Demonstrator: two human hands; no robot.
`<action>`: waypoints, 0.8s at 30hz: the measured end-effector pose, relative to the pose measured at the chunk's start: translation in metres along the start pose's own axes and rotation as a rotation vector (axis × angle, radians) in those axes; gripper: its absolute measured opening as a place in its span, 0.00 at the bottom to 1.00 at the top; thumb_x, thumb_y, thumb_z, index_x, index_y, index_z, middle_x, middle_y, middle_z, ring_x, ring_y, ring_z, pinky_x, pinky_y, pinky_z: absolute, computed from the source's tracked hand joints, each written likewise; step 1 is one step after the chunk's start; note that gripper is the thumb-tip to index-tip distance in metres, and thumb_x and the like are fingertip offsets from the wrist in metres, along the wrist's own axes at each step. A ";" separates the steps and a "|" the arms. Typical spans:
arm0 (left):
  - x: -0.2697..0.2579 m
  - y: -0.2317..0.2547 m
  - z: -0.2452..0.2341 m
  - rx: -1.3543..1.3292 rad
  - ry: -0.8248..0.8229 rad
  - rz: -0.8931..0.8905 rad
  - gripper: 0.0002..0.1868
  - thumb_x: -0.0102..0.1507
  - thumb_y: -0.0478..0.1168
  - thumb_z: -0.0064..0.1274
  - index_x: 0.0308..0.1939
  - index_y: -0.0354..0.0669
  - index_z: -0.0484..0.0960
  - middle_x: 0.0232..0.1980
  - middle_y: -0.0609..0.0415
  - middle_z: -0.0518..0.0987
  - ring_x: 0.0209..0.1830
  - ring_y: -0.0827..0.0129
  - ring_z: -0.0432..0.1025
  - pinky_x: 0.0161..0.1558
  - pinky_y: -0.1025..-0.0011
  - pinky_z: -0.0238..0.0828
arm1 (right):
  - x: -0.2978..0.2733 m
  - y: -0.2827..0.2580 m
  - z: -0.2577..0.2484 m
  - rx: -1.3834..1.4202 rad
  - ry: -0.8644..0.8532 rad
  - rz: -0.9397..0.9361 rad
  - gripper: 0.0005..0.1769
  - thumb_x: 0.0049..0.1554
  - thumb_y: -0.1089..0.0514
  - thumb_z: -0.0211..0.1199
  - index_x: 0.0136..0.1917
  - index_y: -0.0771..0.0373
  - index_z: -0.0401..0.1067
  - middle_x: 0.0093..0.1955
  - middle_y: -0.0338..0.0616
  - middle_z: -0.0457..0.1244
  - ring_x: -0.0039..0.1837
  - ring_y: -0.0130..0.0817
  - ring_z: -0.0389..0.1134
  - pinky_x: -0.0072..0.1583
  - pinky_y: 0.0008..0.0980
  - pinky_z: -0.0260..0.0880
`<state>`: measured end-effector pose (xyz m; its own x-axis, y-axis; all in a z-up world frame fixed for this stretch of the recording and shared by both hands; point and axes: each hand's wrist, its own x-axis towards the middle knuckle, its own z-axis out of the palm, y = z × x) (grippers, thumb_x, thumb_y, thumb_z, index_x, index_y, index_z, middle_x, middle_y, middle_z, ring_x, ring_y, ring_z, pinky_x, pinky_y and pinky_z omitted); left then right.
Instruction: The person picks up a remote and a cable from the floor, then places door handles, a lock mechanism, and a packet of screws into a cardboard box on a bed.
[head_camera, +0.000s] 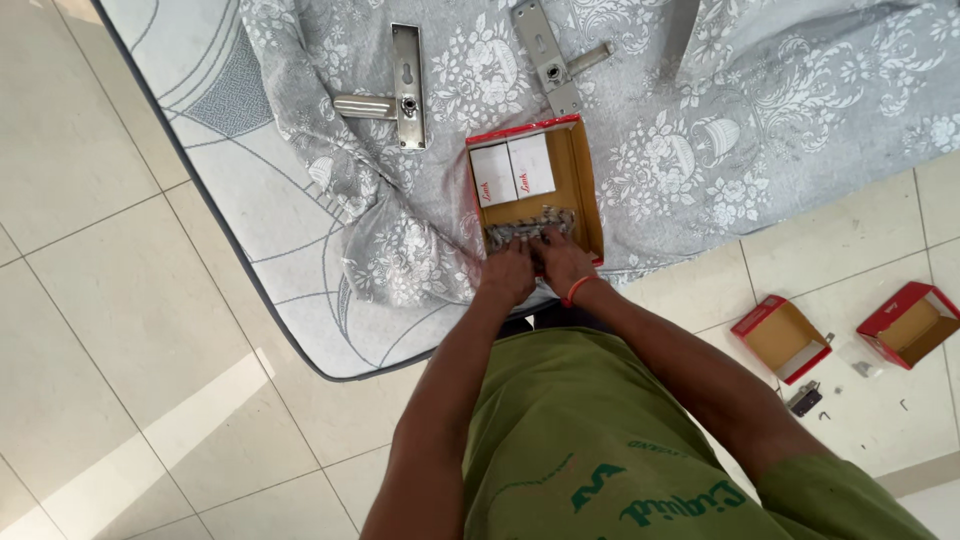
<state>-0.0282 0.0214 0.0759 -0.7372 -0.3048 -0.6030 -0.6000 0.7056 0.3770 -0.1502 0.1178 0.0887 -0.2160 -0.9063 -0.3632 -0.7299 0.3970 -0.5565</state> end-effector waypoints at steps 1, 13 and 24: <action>0.002 -0.001 0.003 0.012 -0.020 -0.008 0.33 0.64 0.42 0.48 0.71 0.30 0.65 0.75 0.36 0.62 0.72 0.52 0.63 0.66 0.61 0.66 | 0.003 0.000 0.001 -0.001 -0.042 0.019 0.34 0.50 0.66 0.65 0.70 0.58 0.67 0.72 0.57 0.56 0.68 0.61 0.61 0.67 0.48 0.64; 0.007 0.011 -0.016 -0.023 -0.051 -0.113 0.39 0.64 0.44 0.49 0.76 0.31 0.55 0.80 0.36 0.52 0.78 0.49 0.54 0.75 0.61 0.51 | 0.026 0.008 0.009 -0.134 -0.176 0.064 0.32 0.55 0.62 0.60 0.73 0.59 0.63 0.81 0.53 0.47 0.76 0.58 0.55 0.71 0.48 0.63; 0.009 -0.003 -0.031 0.077 -0.154 -0.081 0.27 0.69 0.45 0.44 0.68 0.33 0.73 0.77 0.40 0.65 0.79 0.54 0.58 0.76 0.62 0.54 | 0.025 -0.001 -0.003 -0.224 -0.031 -0.017 0.32 0.55 0.67 0.55 0.73 0.59 0.62 0.76 0.52 0.52 0.76 0.53 0.54 0.68 0.47 0.65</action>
<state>-0.0425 -0.0034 0.0915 -0.6272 -0.2652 -0.7323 -0.6260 0.7310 0.2715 -0.1568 0.0947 0.0819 -0.1847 -0.9065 -0.3798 -0.8599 0.3362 -0.3841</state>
